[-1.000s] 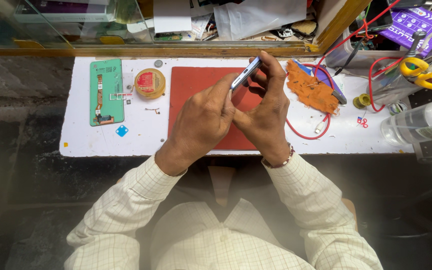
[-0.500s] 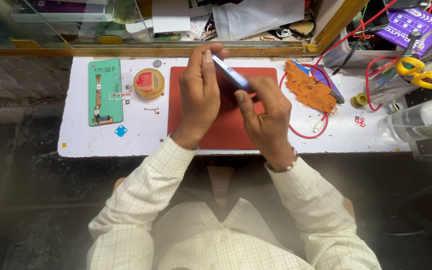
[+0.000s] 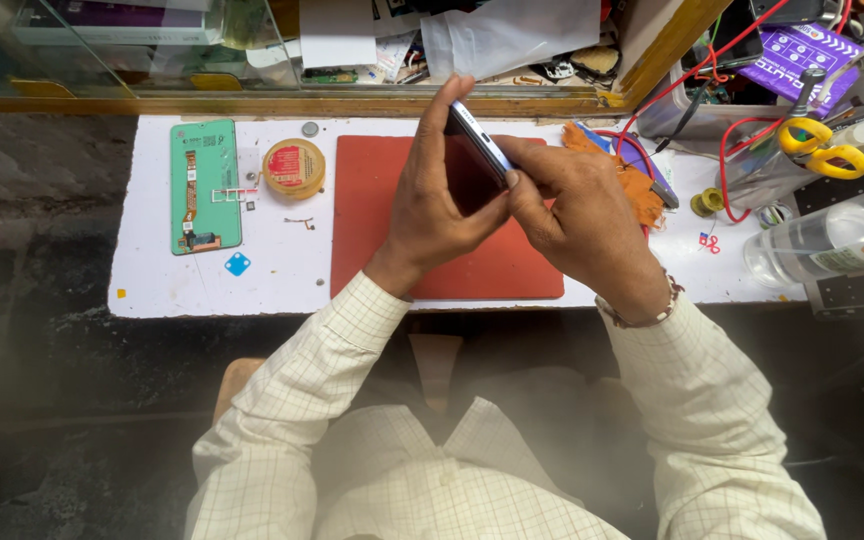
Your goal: The person pries along the edge of a smartphone with a small metal tool to loosen its back cover, then works the cover off the body. They set the removed back cover aside and place the exposed phone body with its battery and internal components on the work mat.
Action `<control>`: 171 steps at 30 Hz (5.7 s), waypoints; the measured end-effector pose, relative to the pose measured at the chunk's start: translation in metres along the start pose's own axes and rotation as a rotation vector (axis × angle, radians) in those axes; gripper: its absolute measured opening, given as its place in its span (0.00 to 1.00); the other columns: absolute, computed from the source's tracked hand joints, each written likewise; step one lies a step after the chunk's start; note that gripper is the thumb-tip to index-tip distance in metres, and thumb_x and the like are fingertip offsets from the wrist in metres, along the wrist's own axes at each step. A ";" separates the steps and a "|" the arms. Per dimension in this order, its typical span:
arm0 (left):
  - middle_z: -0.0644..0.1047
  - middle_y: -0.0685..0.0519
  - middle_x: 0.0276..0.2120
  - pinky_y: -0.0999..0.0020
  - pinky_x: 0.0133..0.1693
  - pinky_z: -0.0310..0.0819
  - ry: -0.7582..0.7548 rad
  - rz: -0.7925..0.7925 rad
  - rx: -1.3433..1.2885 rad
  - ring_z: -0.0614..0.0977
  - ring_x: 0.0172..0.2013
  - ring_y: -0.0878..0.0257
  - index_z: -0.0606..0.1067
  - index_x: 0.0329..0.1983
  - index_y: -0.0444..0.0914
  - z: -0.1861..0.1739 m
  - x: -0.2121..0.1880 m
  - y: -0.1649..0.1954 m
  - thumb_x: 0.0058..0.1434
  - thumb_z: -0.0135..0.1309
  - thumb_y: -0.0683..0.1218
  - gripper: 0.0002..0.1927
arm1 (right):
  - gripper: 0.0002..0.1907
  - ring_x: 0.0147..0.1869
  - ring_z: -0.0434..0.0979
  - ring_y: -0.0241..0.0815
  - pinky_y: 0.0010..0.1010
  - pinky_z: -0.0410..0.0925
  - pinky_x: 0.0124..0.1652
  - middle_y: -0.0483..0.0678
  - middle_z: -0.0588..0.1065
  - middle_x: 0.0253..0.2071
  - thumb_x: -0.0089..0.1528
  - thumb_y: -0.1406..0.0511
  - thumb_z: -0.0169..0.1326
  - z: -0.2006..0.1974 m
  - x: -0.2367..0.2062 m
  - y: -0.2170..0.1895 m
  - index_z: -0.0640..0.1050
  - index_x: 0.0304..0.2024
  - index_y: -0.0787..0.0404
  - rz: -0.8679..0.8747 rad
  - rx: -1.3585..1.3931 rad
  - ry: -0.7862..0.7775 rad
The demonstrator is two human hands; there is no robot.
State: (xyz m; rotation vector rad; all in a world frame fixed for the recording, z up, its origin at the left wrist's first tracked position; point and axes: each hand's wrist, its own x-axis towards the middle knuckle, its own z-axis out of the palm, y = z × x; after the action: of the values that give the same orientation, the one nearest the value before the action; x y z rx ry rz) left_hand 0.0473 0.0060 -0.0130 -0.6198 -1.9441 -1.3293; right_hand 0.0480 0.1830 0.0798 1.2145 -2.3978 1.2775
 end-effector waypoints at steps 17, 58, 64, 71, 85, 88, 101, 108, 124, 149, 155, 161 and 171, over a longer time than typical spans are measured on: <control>0.73 0.47 0.61 0.62 0.55 0.82 0.006 0.079 0.114 0.81 0.52 0.56 0.59 0.72 0.39 0.011 0.006 0.025 0.51 0.76 0.47 0.51 | 0.14 0.19 0.69 0.56 0.43 0.65 0.26 0.60 0.70 0.20 0.64 0.65 0.47 -0.015 0.021 -0.008 0.74 0.29 0.70 0.243 -0.249 -0.107; 0.69 0.53 0.48 0.73 0.44 0.86 0.131 -0.105 -0.085 0.79 0.43 0.65 0.60 0.58 0.40 0.000 -0.008 -0.011 0.55 0.79 0.54 0.42 | 0.09 0.36 0.74 0.32 0.25 0.66 0.34 0.47 0.79 0.36 0.64 0.69 0.64 -0.087 -0.132 0.172 0.83 0.45 0.68 0.659 -0.114 0.407; 0.77 0.52 0.46 0.73 0.38 0.86 0.030 -0.176 -0.312 0.87 0.40 0.65 0.65 0.52 0.39 -0.004 0.000 -0.013 0.63 0.75 0.43 0.28 | 0.10 0.35 0.76 0.41 0.32 0.68 0.37 0.51 0.78 0.39 0.62 0.69 0.65 -0.074 -0.138 0.208 0.83 0.46 0.64 0.423 -0.457 0.307; 0.76 0.48 0.63 0.73 0.44 0.86 0.052 -0.065 -0.145 0.86 0.47 0.67 0.74 0.50 0.39 0.002 0.006 -0.006 0.65 0.68 0.38 0.16 | 0.12 0.34 0.77 0.42 0.35 0.69 0.38 0.51 0.79 0.38 0.60 0.68 0.67 -0.063 -0.118 0.229 0.84 0.46 0.62 0.489 -0.500 0.321; 0.64 0.46 0.65 0.59 0.68 0.69 -0.162 -0.148 -0.157 0.70 0.65 0.53 0.52 0.78 0.44 0.003 0.027 -0.014 0.64 0.54 0.38 0.41 | 0.07 0.47 0.78 0.34 0.24 0.73 0.49 0.46 0.73 0.47 0.71 0.76 0.58 -0.039 -0.093 0.126 0.80 0.52 0.71 0.279 0.233 0.574; 0.64 0.47 0.60 0.58 0.69 0.65 -0.022 -0.012 0.010 0.69 0.63 0.54 0.56 0.73 0.41 0.003 0.018 -0.012 0.57 0.57 0.37 0.41 | 0.09 0.47 0.81 0.34 0.24 0.75 0.50 0.47 0.76 0.46 0.70 0.76 0.56 -0.017 -0.079 0.066 0.79 0.53 0.69 0.304 0.407 0.566; 0.64 0.51 0.55 0.63 0.60 0.71 0.115 0.103 0.003 0.70 0.55 0.60 0.58 0.68 0.44 0.002 0.004 -0.009 0.52 0.74 0.45 0.46 | 0.13 0.46 0.79 0.32 0.22 0.74 0.47 0.47 0.78 0.43 0.66 0.76 0.60 0.055 -0.035 -0.021 0.80 0.54 0.69 0.181 0.383 0.481; 0.65 0.52 0.52 0.63 0.58 0.69 0.124 0.102 0.045 0.70 0.53 0.60 0.58 0.68 0.45 0.005 0.002 -0.006 0.52 0.74 0.45 0.46 | 0.13 0.46 0.79 0.31 0.21 0.74 0.47 0.47 0.77 0.42 0.66 0.76 0.59 0.053 -0.037 -0.019 0.80 0.54 0.70 0.231 0.421 0.450; 0.65 0.53 0.54 0.63 0.58 0.69 0.132 0.094 0.053 0.70 0.53 0.60 0.58 0.68 0.45 0.003 0.003 -0.007 0.48 0.75 0.46 0.48 | 0.14 0.45 0.78 0.30 0.20 0.74 0.45 0.46 0.77 0.41 0.65 0.76 0.59 0.055 -0.035 -0.021 0.80 0.54 0.70 0.265 0.415 0.448; 0.68 0.49 0.52 0.55 0.59 0.69 0.144 0.067 0.277 0.74 0.54 0.53 0.58 0.67 0.42 0.010 0.020 -0.013 0.52 0.63 0.39 0.41 | 0.10 0.30 0.77 0.42 0.31 0.68 0.32 0.53 0.77 0.30 0.59 0.76 0.62 0.022 -0.006 -0.020 0.82 0.44 0.69 -0.057 -0.231 0.268; 0.67 0.50 0.53 0.57 0.56 0.73 0.084 0.097 0.101 0.74 0.53 0.56 0.57 0.68 0.44 -0.001 0.020 -0.017 0.51 0.74 0.46 0.47 | 0.09 0.38 0.82 0.31 0.20 0.74 0.38 0.48 0.83 0.37 0.63 0.73 0.61 0.021 -0.001 -0.004 0.81 0.46 0.69 0.212 0.220 0.215; 0.67 0.47 0.60 0.58 0.55 0.80 -0.095 0.200 0.033 0.77 0.57 0.52 0.59 0.69 0.49 -0.028 0.024 -0.029 0.50 0.80 0.49 0.50 | 0.09 0.37 0.82 0.29 0.19 0.76 0.38 0.47 0.83 0.35 0.62 0.73 0.61 0.017 0.003 0.002 0.82 0.46 0.69 0.234 0.131 0.230; 0.65 0.48 0.58 0.58 0.54 0.80 -0.071 0.218 0.271 0.75 0.56 0.52 0.66 0.62 0.46 -0.037 0.039 -0.030 0.50 0.78 0.51 0.41 | 0.08 0.34 0.79 0.43 0.31 0.70 0.35 0.54 0.78 0.36 0.62 0.77 0.60 0.030 0.011 -0.006 0.79 0.44 0.70 -0.114 -0.292 0.395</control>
State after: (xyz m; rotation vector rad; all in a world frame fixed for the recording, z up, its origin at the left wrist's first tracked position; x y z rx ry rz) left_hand 0.0109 -0.0389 0.0079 -0.7273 -2.0034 -0.9028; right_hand 0.0520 0.1520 0.0705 0.9023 -2.1036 0.9807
